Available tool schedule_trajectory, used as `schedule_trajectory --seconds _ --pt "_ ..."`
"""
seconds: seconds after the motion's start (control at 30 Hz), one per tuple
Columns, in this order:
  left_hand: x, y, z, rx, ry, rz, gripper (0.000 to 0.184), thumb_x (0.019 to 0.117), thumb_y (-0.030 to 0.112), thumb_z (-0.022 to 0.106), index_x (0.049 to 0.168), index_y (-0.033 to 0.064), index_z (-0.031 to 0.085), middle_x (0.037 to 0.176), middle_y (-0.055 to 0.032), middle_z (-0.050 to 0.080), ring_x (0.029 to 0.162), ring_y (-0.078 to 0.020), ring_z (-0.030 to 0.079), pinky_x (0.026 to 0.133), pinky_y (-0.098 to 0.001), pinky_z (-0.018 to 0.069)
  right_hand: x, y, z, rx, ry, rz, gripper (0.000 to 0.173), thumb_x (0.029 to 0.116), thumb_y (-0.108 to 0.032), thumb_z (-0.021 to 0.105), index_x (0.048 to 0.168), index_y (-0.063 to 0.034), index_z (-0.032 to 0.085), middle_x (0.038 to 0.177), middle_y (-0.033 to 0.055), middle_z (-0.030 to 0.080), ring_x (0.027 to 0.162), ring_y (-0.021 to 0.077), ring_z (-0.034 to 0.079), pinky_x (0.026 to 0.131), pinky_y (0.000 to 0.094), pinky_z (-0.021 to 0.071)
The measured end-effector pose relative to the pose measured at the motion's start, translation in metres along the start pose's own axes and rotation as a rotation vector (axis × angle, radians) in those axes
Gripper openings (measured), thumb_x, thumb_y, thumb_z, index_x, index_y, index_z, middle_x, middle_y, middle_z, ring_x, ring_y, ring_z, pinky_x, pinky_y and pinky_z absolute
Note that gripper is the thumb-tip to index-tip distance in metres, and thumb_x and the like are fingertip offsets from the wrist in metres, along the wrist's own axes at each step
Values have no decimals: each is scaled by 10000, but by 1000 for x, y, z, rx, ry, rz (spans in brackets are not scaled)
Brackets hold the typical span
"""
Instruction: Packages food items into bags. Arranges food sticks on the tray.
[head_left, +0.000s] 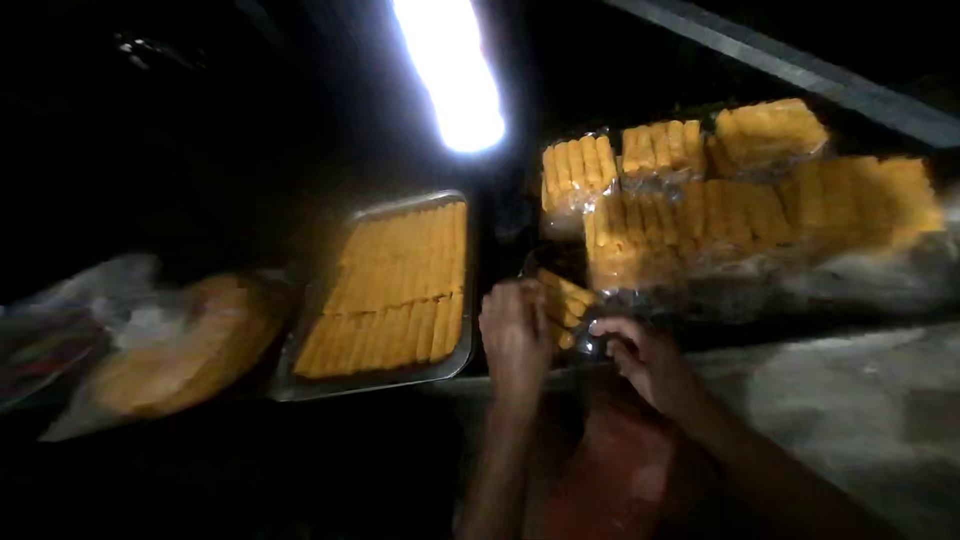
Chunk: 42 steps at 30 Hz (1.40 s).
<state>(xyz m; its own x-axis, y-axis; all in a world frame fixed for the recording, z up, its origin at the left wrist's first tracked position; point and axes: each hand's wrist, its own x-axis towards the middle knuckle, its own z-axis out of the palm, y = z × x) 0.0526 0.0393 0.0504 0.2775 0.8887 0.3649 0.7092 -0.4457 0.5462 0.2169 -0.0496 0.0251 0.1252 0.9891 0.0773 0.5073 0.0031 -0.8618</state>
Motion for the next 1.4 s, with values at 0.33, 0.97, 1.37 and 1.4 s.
schedule_trajectory --seconds 0.33,0.97,1.37,1.4 --pt "-58 16 37 228 76 99 175 886 44 666 1041 -22 712 1000 -216 704 932 -400 694 771 -550 557 36 23 12 -505 375 -495 131 938 -108 670 1003 -61 774 959 193 691 899 374 690 769 515 590" --pt "-96 -8 12 108 -68 -56 247 924 -23 606 1162 -56 662 1122 -240 669 964 -355 706 815 -470 604 45 -3 42 -453 -55 -400 337 944 -171 698 1259 -49 682 1261 182 677 1217 399 618 1009 575 503" --pt "-99 -14 11 61 -41 -45 253 937 8 608 1179 -53 654 1113 -218 679 928 -308 715 796 -436 612 49 -18 51 -481 -71 -325 520 815 -257 831 1279 -81 676 1278 188 662 1255 408 581 1028 631 443" --pt "-100 -12 10 65 -49 -52 257 943 11 611 1191 -46 652 1129 -216 677 935 -306 716 794 -436 612 50 -17 56 -491 -27 -335 482 813 -218 832 1249 -69 689 1251 191 674 1228 409 598 997 626 463"
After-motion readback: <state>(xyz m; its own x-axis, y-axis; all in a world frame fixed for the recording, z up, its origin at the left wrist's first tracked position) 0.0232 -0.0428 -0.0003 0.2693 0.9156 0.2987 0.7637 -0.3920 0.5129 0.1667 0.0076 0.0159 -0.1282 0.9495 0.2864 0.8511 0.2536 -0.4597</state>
